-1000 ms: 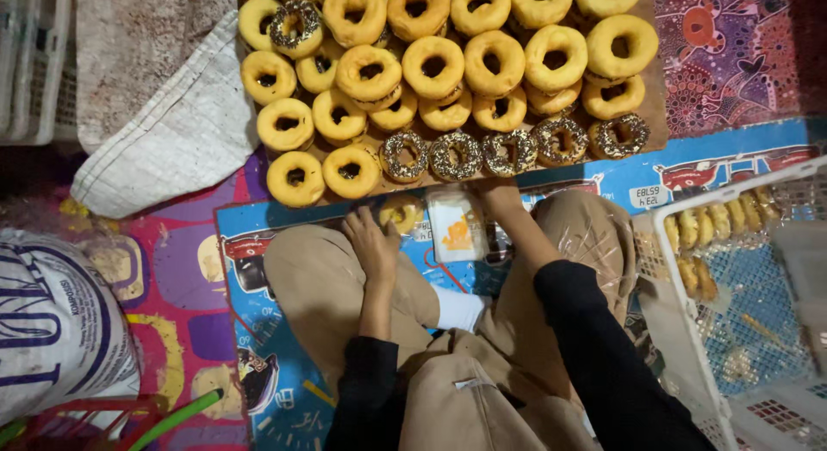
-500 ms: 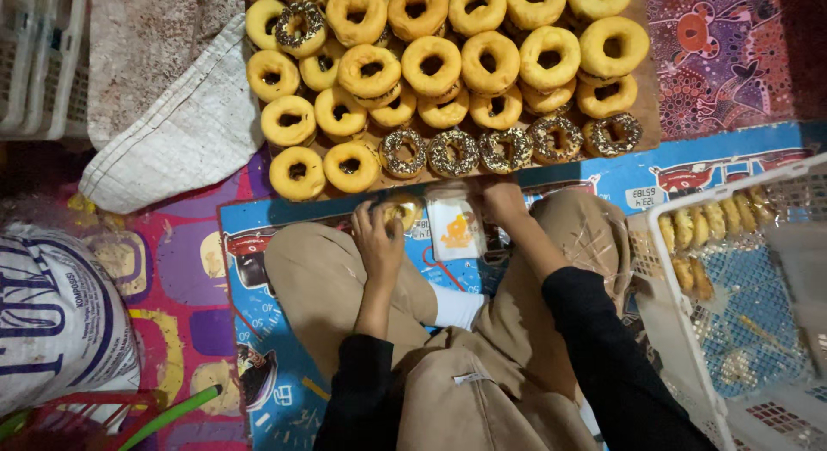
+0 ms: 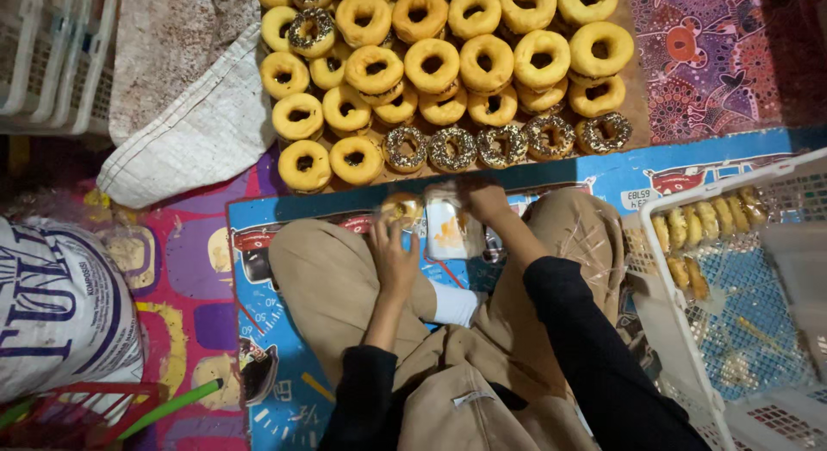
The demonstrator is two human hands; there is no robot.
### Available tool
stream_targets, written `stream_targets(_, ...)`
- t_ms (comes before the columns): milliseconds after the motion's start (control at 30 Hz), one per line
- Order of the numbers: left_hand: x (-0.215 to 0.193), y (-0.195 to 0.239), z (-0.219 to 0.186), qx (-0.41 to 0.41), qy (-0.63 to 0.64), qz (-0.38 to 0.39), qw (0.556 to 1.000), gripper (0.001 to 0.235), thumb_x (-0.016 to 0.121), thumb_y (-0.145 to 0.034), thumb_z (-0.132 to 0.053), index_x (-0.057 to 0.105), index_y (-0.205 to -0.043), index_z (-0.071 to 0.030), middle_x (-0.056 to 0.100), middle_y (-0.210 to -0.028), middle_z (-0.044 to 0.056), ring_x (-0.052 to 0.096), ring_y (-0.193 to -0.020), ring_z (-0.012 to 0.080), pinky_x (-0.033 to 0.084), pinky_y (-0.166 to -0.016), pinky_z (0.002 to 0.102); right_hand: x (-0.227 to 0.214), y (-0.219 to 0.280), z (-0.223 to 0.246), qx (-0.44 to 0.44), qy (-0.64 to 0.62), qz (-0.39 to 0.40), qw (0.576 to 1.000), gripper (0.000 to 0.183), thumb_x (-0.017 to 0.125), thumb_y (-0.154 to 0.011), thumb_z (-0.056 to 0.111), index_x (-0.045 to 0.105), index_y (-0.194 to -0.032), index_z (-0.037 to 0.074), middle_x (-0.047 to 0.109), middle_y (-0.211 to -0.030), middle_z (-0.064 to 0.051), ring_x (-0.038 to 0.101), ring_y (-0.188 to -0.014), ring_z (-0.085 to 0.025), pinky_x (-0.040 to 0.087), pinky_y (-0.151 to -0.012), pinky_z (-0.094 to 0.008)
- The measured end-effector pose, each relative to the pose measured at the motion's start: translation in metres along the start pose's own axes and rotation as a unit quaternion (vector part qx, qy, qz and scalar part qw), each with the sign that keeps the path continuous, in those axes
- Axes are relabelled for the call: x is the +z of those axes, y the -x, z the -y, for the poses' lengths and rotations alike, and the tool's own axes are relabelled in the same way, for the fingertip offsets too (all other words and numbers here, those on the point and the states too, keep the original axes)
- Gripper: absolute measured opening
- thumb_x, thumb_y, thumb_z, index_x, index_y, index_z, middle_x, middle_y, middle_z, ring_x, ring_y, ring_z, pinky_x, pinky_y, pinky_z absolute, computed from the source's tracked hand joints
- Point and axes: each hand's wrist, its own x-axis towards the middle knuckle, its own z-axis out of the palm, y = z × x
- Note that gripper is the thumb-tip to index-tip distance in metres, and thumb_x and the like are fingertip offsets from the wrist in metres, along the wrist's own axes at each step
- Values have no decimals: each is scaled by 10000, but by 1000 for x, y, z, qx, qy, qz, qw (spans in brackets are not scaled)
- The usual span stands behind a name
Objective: The person sits on the floor and packages donuts by hand. They pick up donuts from a tray, place them into small plastic bags, and then put the filled bags into a white plastic crate.
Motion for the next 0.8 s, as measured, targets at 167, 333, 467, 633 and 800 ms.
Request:
stream_targets(167,3,14,-21,16,111,3,994,231,702,-946,-190,677,-1148,-80,628,-1275,131,576,-1251,335,445,-1090,452,-37,-5,16,32,21,174,984,118,742,-828,269,765,-886,168,726,-914,-87,702,-884,-287,539,-804,-440)
stream_targets(333,12,-2,-39,-106,288,132,943,396,655,-971,-238,612,-1314,-45,658,-1272,166,630,-1153,342,484,-990,412,-111,42,70,-155,74,42,984,121,673,-891,242,779,-867,189,691,-874,4,658,-867,-204,400,-976,-438)
stream_targets(467,24,0,-82,-136,221,232,937,309,581,-1032,-277,723,-1251,-112,741,-1163,155,727,-1086,343,558,-949,403,-171,82,126,-110,144,46,982,172,642,-800,167,733,-939,209,741,-996,12,661,-1130,-259,327,-1081,-565)
stream_targets(633,2,29,-108,200,209,109,951,435,512,-1105,-301,585,-1509,-161,536,-1598,221,421,-1522,448,341,-1257,513,-221,68,176,35,56,-11,998,515,627,-898,313,516,-1379,168,677,-1223,-92,580,-1305,-348,239,-1182,-624)
stream_targets(800,-29,-4,-34,-191,808,-8,558,727,475,-1011,-482,297,-1603,-99,481,-1530,165,501,-1377,315,363,-1157,507,-218,32,242,-83,-133,2,988,791,744,-863,526,482,-1473,94,638,-1305,-220,552,-1277,-421,295,-1074,-650)
